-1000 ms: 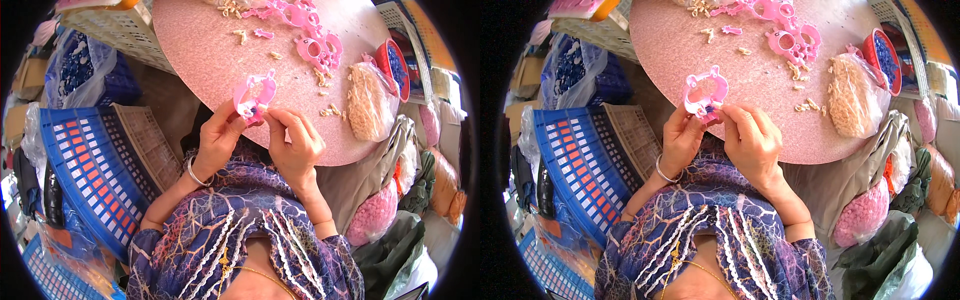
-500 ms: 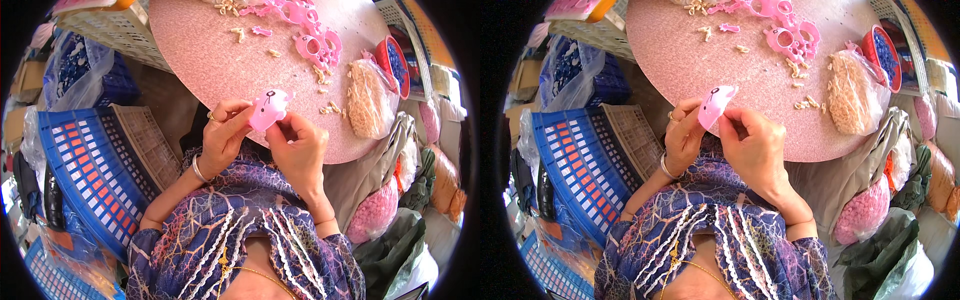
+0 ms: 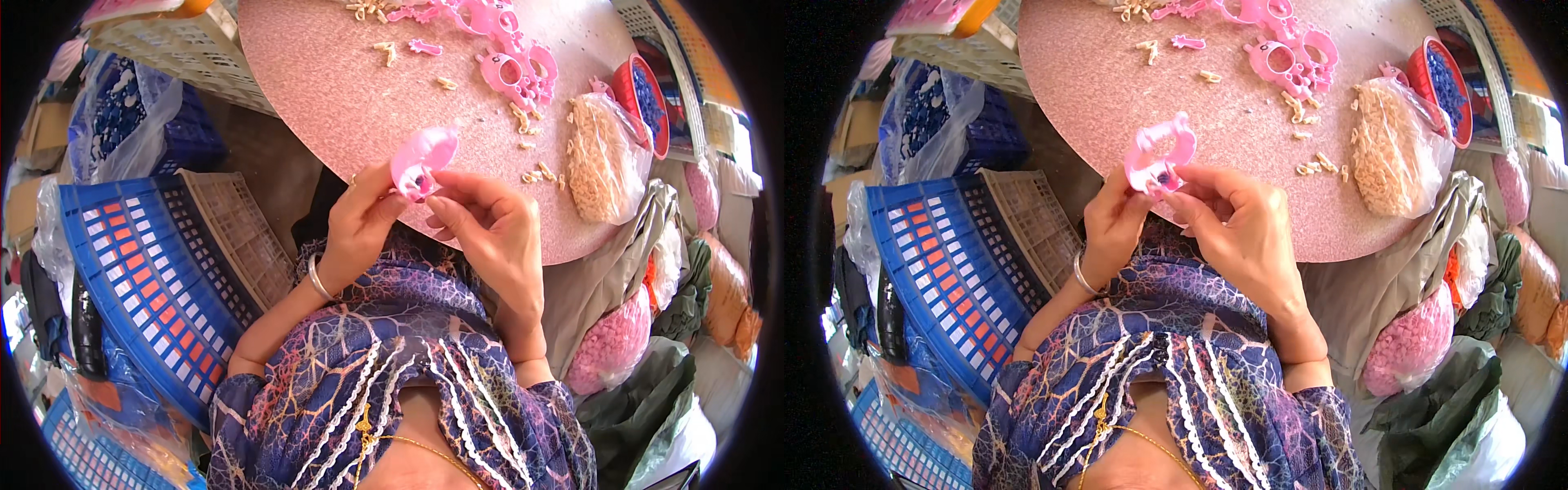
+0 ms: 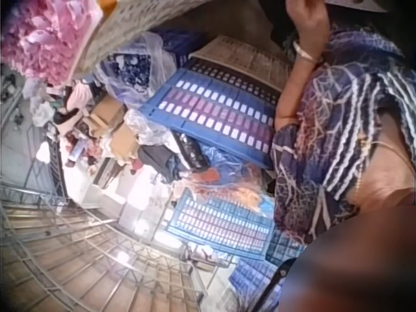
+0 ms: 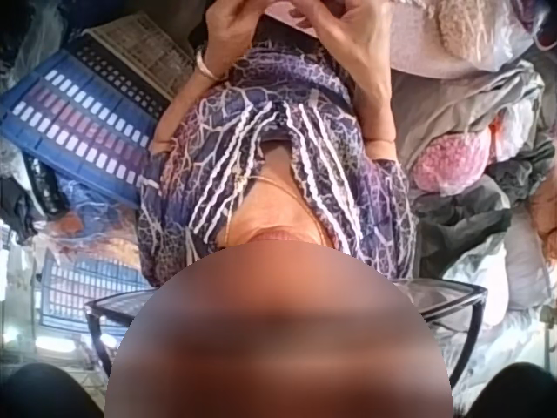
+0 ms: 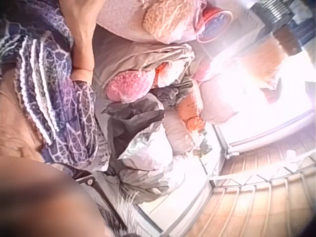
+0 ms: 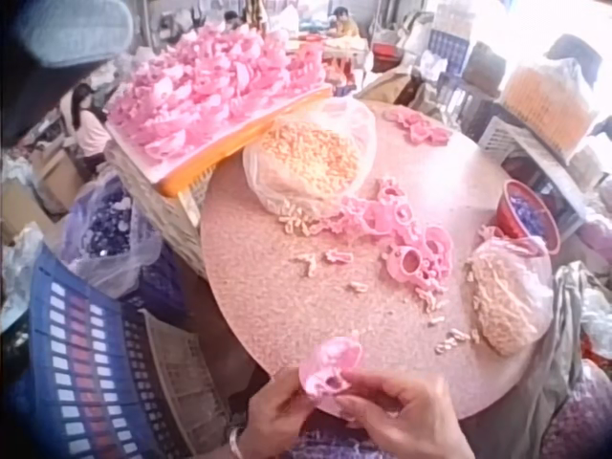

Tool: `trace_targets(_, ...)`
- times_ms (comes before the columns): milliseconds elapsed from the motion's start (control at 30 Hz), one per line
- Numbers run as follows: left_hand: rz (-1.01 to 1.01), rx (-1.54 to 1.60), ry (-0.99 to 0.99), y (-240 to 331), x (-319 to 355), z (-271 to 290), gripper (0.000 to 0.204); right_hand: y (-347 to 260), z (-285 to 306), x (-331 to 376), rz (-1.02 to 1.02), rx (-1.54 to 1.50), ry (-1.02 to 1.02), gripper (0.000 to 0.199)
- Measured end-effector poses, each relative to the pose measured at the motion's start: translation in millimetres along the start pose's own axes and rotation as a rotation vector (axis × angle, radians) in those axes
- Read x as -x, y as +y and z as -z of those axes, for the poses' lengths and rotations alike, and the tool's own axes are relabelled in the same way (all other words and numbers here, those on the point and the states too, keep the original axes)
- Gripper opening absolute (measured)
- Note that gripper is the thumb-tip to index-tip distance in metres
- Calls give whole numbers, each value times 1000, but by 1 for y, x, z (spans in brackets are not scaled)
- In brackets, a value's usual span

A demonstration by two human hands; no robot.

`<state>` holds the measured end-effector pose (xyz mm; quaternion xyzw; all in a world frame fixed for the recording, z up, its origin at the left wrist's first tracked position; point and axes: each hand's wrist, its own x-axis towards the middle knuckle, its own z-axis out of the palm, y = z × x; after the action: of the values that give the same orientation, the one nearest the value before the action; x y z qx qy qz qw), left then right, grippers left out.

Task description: Manually assembling small plastic components into pink toy frames on a workbench.

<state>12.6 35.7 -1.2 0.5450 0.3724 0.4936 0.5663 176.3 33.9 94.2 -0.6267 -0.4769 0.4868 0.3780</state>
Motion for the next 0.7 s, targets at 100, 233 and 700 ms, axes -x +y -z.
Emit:
trace_targets(100,165,685,42,-1,-2,-10,47,5,1,-1,67,33,25,28)
trace_targets(233,185,764,-30,0,-1,-9,48,16,2,-9,332,218,122,45)
trace_targets(700,133,638,-40,9,0,-2,44,41,-13,-14,124,-378,-88,47)
